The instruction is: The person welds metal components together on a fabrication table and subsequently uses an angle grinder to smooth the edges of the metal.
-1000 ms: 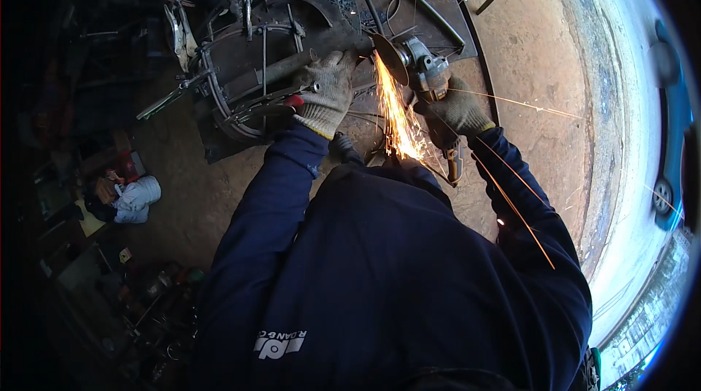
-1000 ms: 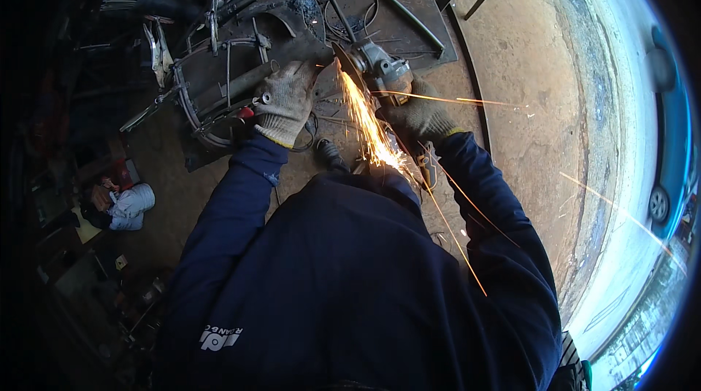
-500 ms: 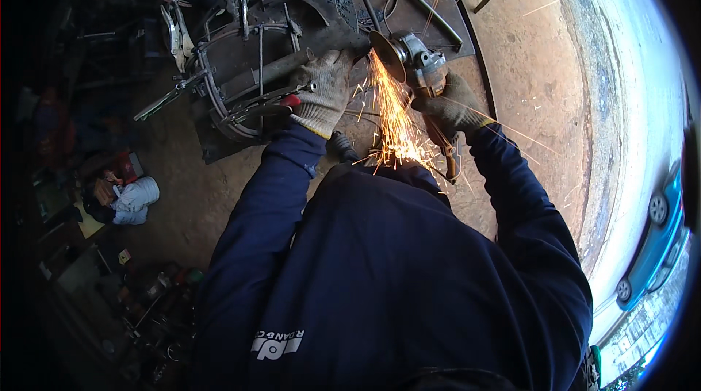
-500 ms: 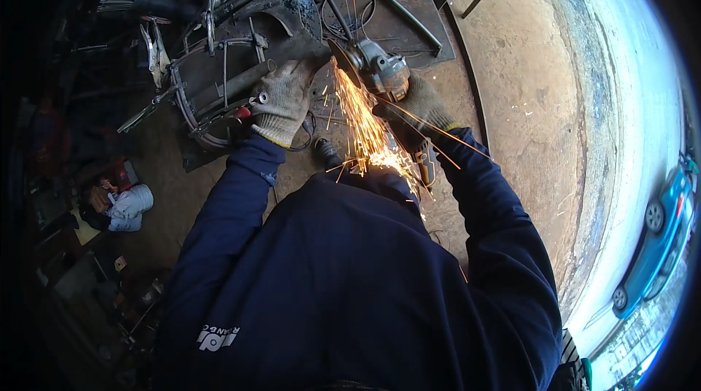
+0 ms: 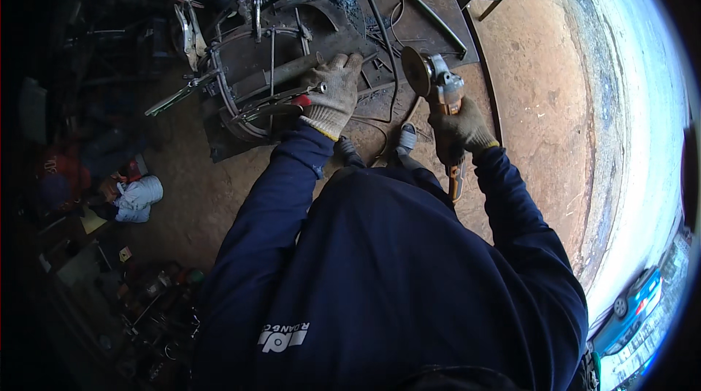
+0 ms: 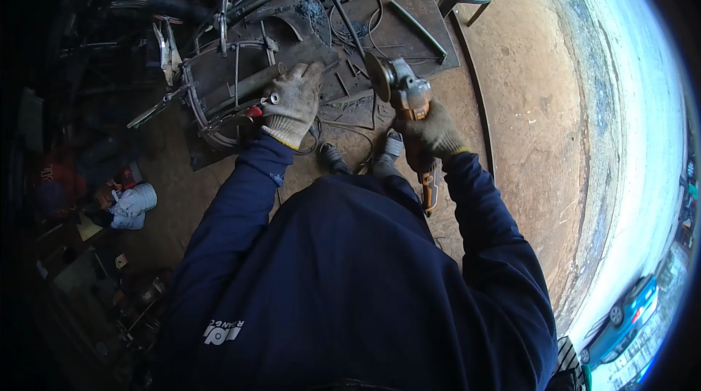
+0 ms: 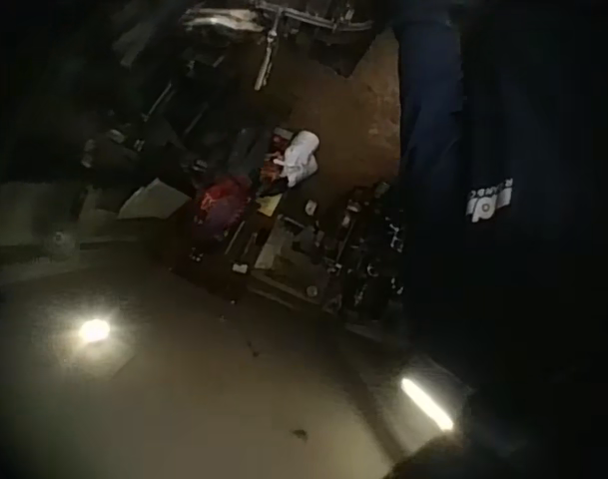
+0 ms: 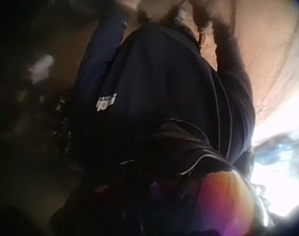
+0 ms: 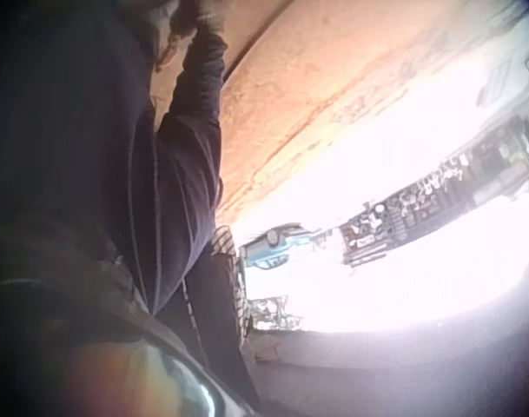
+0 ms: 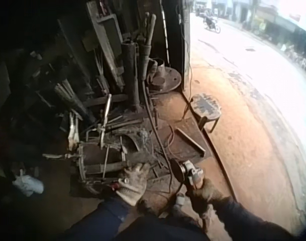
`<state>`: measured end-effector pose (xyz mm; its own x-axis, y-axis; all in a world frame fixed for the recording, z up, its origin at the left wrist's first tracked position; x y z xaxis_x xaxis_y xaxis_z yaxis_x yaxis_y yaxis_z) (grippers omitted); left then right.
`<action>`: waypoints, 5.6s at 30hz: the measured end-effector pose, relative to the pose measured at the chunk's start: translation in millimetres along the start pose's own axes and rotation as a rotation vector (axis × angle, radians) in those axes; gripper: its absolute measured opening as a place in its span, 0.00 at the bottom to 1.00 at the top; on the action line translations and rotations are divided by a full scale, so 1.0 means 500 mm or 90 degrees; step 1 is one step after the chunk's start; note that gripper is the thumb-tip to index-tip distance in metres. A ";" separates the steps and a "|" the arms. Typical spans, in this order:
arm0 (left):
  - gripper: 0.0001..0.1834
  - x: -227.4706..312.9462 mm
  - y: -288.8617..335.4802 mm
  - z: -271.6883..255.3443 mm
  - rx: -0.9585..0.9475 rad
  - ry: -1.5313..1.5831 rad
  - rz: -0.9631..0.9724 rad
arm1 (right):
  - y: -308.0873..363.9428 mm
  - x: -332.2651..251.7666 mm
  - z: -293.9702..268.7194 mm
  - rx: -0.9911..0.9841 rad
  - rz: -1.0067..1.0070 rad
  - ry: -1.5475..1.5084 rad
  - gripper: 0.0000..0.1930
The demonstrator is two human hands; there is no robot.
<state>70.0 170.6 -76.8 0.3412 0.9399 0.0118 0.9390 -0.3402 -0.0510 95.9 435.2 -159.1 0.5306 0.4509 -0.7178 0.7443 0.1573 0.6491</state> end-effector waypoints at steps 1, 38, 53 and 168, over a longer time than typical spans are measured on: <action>0.14 -0.002 0.003 0.004 -0.008 0.009 -0.004 | -0.001 0.023 0.002 -0.011 -0.002 -0.046 0.26; 0.09 0.106 0.061 0.014 0.162 1.327 -0.567 | 0.061 0.238 -0.124 0.100 0.017 -0.246 0.21; 0.07 0.144 0.114 -0.163 0.043 0.910 -0.200 | 0.037 0.231 -0.126 0.049 -0.016 -0.297 0.19; 0.12 0.047 0.034 0.007 0.412 1.021 -0.561 | -0.001 -0.034 -0.041 0.091 -0.072 0.056 0.35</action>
<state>94.0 187.1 -80.8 -0.0735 -0.2088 0.9752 0.8144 0.5518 0.1795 78.2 445.5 -141.8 0.4077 0.5137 -0.7549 0.8505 0.0873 0.5187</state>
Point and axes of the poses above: each hand's wrist, its own y-axis away from the middle knuckle, its own z-axis out of the palm, x = y × z, the point moved 6 cm from there along -y, towards the middle knuckle, and after that the axes turned 7 degrees about z, right-handed, at the moved point
